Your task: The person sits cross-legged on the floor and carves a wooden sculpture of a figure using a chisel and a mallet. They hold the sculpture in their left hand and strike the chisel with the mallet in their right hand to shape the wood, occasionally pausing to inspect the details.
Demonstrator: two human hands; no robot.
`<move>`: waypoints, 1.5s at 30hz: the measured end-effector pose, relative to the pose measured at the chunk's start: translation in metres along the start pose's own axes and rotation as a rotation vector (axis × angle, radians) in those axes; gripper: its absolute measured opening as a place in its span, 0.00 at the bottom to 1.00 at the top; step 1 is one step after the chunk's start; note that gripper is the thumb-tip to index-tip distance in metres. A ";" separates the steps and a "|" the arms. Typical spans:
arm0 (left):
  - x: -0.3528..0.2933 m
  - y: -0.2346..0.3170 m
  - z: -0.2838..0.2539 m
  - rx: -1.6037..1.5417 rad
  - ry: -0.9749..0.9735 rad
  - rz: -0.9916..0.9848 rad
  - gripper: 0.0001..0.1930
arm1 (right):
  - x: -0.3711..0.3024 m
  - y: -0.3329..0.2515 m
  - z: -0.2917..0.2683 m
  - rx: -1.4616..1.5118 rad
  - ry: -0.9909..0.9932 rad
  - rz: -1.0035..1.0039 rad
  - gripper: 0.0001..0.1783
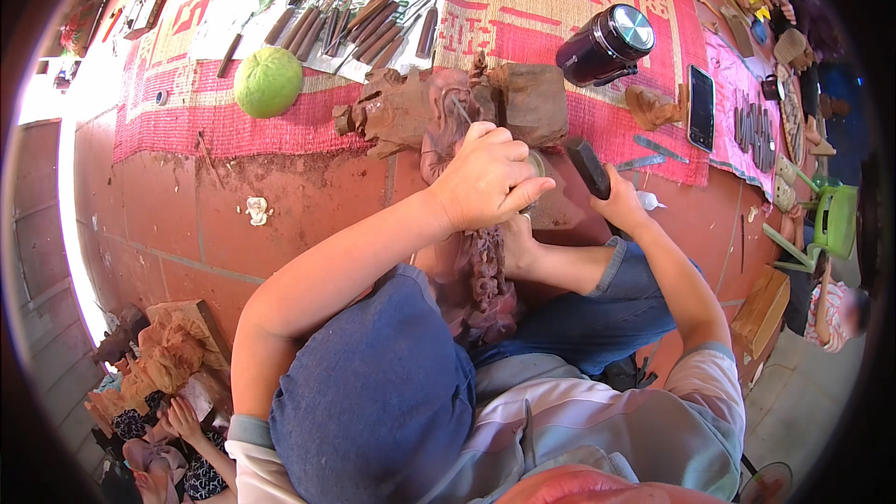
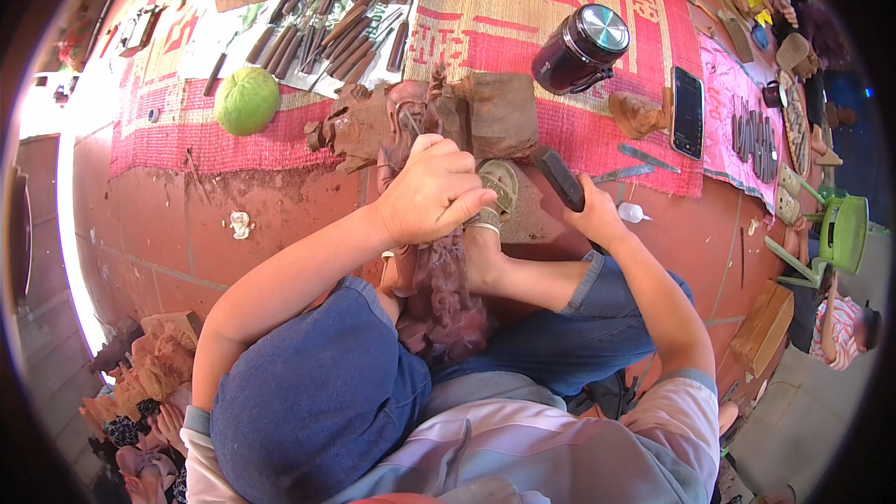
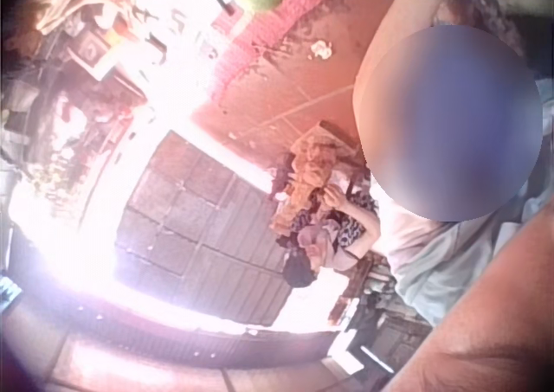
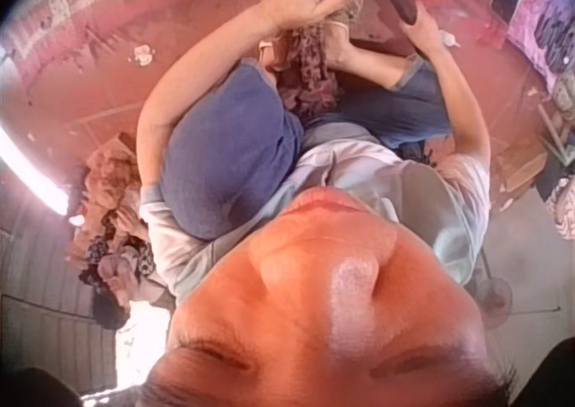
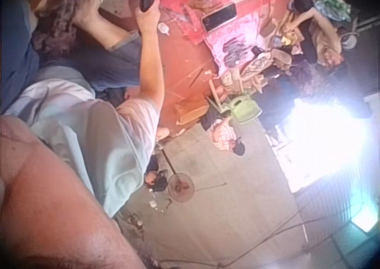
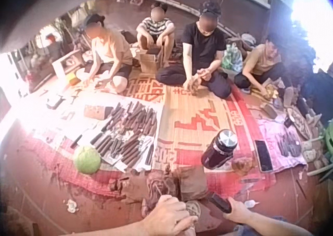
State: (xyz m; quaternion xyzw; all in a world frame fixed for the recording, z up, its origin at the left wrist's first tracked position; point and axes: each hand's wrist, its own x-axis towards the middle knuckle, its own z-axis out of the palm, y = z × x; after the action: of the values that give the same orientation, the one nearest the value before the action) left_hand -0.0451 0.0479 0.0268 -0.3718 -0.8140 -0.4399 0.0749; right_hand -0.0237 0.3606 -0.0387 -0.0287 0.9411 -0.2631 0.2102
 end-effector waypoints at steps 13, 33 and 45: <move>0.012 0.000 -0.023 -0.181 0.019 -0.217 0.20 | -0.023 -0.096 -0.055 0.002 0.650 -0.769 0.22; 0.036 0.003 0.015 0.131 0.068 -0.330 0.20 | -0.005 -0.107 0.030 0.143 0.985 -0.336 0.26; 0.031 0.009 0.019 0.275 -0.173 -0.177 0.18 | -0.006 -0.077 0.056 0.522 0.854 -0.157 0.28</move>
State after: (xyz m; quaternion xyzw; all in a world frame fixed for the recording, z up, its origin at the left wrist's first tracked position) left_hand -0.0572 0.0824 0.0355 -0.3214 -0.8994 -0.2958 0.0155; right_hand 0.0007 0.2683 -0.0406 0.0642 0.8411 -0.4927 -0.2135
